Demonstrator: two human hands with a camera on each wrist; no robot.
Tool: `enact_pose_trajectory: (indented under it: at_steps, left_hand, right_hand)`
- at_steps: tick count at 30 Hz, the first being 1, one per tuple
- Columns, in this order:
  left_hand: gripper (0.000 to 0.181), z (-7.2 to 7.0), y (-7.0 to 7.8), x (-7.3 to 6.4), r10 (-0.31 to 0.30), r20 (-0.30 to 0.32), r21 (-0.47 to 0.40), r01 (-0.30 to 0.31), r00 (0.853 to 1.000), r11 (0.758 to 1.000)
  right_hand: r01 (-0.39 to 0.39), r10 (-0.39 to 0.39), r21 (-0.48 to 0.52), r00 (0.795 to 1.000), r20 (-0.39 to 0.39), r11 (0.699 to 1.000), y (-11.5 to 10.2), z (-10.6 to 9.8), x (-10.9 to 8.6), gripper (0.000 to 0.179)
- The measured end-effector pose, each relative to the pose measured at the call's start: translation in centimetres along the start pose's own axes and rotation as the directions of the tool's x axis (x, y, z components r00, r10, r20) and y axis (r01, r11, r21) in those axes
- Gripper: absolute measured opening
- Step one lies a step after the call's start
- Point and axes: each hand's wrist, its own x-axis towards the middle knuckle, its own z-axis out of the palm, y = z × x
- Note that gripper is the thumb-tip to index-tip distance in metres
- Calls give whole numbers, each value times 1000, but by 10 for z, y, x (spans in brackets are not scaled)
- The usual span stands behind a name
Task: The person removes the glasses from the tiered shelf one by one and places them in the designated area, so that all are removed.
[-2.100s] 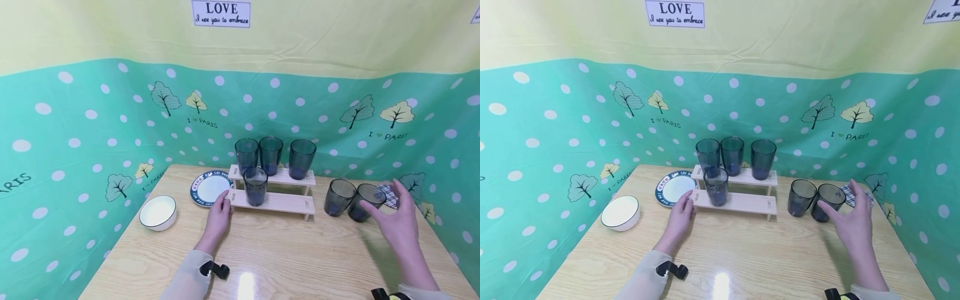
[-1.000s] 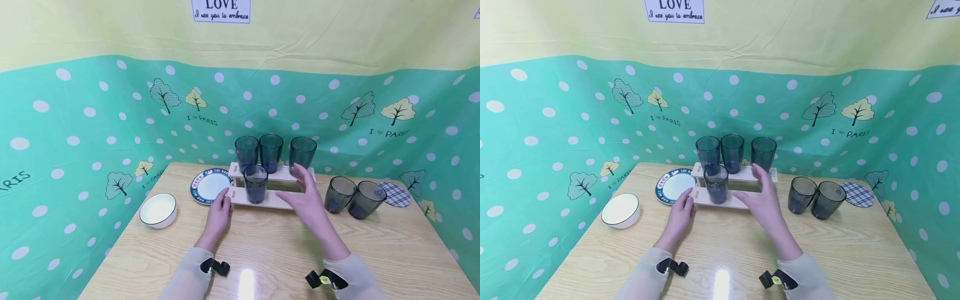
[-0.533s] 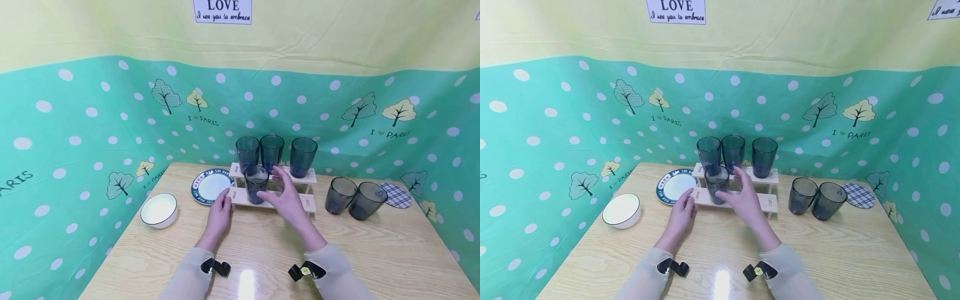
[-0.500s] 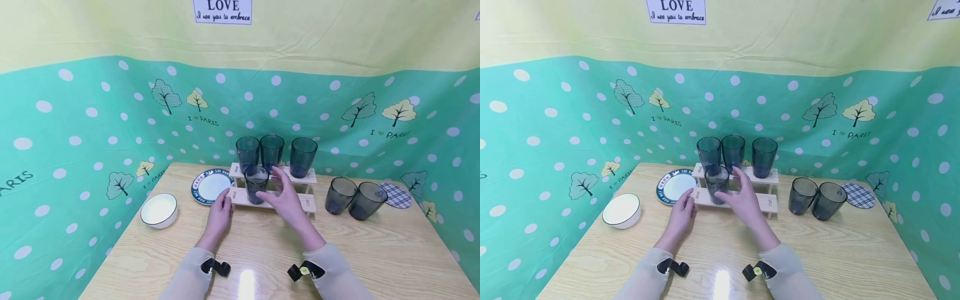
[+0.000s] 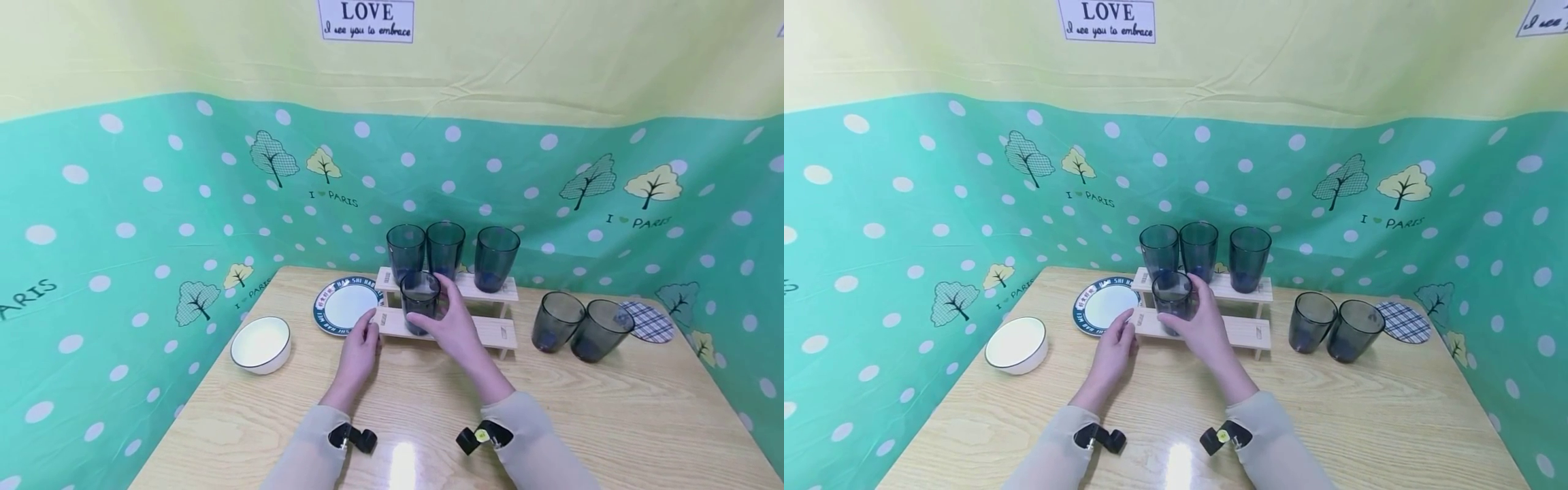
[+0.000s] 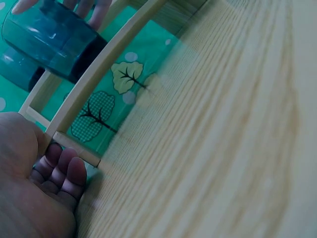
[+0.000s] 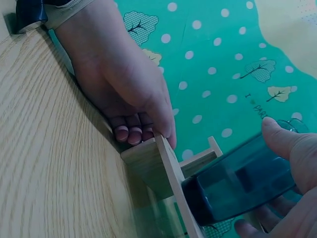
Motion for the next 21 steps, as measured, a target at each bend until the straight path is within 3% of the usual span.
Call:
enact_pose_trajectory:
  at_steps: [21]
  left_hand:
    - [50, -1, 0, -2, 11, 4, 13, -11, 1000, 1000]
  right_hand:
    - [-43, 39, -77, 998, -49, 996, 3, 9, 3, 100]
